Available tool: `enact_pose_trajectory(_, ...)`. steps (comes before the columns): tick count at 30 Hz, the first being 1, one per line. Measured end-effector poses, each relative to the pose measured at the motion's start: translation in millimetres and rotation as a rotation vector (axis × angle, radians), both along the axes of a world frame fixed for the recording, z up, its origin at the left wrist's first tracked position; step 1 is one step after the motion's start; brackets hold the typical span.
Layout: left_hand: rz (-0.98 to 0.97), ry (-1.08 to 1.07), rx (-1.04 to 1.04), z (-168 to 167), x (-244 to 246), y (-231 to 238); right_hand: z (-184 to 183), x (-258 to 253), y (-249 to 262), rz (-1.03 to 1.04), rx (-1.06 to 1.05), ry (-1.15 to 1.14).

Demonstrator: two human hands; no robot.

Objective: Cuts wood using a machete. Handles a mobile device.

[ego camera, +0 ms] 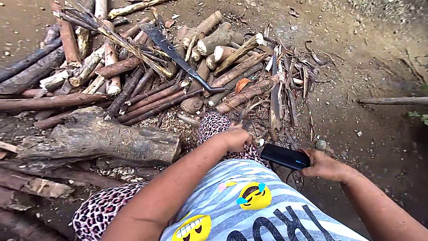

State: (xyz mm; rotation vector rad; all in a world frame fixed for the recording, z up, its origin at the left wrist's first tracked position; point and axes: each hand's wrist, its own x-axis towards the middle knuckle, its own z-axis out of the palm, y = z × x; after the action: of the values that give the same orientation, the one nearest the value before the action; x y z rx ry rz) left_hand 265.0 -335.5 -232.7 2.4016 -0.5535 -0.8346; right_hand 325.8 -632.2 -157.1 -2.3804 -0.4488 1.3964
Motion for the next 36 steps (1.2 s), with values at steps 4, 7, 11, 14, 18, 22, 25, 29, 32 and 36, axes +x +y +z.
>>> enact_pose_trajectory(4,0.075,-0.033,-0.146,14.6,-1.9,14.8,-10.3,-2.5,13.8,0.057,0.133,0.101)
enact_pose_trajectory(7,0.062,-0.041,-0.190,16.8,1.6,11.9,-18.1,1.2,28.6,0.087,0.172,0.160)
enact_pose_trajectory(11,0.090,0.026,-0.202,15.8,-2.0,22.5,-11.1,7.6,25.2,0.085,0.158,0.074)
enact_pose_trajectory(14,0.135,0.021,-0.172,15.6,-7.0,26.6,1.0,9.3,15.5,0.088,0.173,-0.034)
enact_pose_trajectory(18,0.169,-0.053,-0.209,3.1,-0.4,24.0,3.3,-2.4,23.5,0.089,0.268,-0.123)
enact_pose_trajectory(22,0.125,-0.009,-0.240,-5.0,1.3,25.0,-9.8,-16.7,40.1,0.202,0.178,-0.230)
enact_pose_trajectory(25,0.101,0.066,-0.292,-5.5,3.1,26.0,-8.7,-7.5,31.4,0.113,0.200,-0.224)
enact_pose_trajectory(29,0.137,0.059,-0.309,-11.7,7.1,19.2,-12.5,-4.1,21.5,0.056,0.219,-0.233)
enact_pose_trajectory(32,0.158,0.052,-0.288,-16.6,9.7,15.4,-25.5,-20.1,25.6,0.103,0.248,-0.136)
enact_pose_trajectory(36,0.162,0.077,-0.289,-19.8,5.0,14.2,-32.2,-25.7,27.0,0.086,0.262,-0.057)
